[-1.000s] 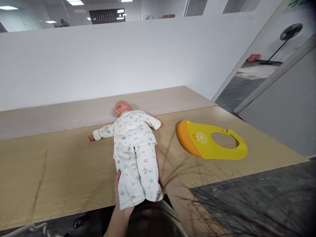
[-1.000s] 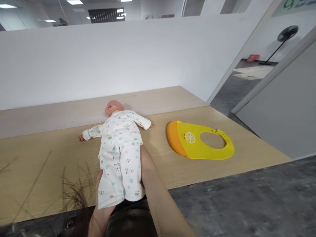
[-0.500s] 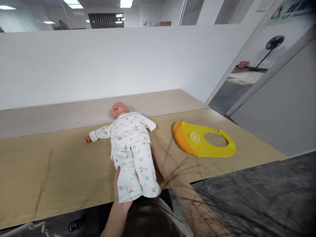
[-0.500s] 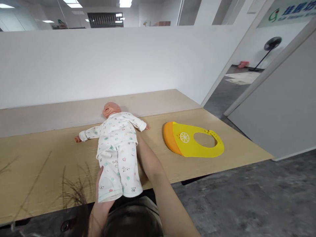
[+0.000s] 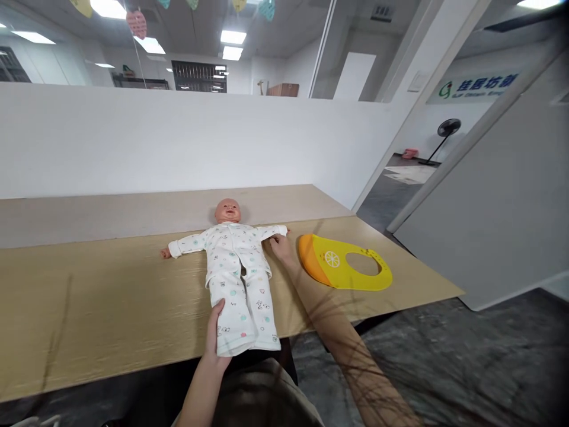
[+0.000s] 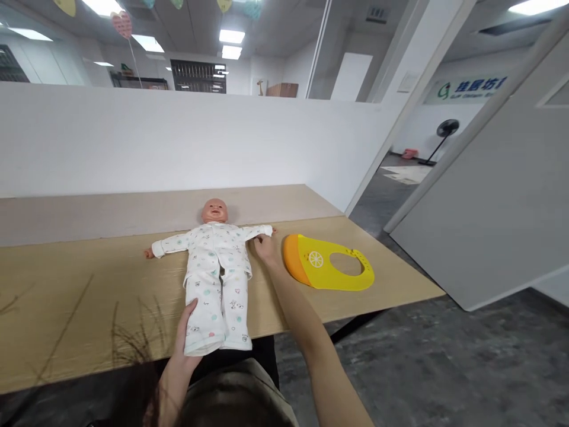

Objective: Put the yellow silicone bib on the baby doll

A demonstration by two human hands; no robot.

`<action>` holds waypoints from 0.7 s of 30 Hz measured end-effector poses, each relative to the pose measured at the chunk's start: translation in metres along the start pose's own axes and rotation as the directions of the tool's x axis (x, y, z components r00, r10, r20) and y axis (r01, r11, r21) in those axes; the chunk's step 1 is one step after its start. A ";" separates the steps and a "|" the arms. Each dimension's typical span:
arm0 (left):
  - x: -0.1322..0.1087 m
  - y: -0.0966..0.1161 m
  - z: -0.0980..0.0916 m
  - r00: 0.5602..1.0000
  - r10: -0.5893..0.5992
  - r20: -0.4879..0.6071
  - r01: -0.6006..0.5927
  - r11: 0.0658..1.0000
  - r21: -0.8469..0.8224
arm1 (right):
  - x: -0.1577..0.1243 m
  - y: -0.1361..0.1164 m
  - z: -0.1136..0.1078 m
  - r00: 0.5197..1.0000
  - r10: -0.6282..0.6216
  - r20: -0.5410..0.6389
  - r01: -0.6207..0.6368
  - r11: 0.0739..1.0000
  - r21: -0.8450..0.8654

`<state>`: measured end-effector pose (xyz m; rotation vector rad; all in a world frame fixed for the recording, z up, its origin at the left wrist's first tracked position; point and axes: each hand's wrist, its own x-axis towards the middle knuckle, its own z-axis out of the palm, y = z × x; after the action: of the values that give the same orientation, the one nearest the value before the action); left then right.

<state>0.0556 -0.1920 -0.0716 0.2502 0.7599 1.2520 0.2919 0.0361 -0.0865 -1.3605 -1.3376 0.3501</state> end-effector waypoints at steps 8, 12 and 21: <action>-0.001 -0.005 -0.020 0.990 0.138 -0.025 -0.133 0.980 0.151 | -0.025 0.003 -0.003 1.000 -0.007 0.003 0.007 0.998 0.062; -0.014 -0.003 -0.029 0.955 0.291 0.057 -0.295 0.915 0.274 | -0.042 0.004 -0.005 1.000 -0.013 0.022 0.011 0.995 0.099; -0.027 -0.028 -0.055 0.631 0.766 0.126 -0.615 0.394 0.683 | -0.054 0.004 -0.004 0.999 -0.001 0.045 -0.005 0.990 0.142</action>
<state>0.0392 -0.2387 -0.1173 1.1808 1.3867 1.7732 0.2803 -0.0088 -0.1142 -1.2413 -1.3223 0.4712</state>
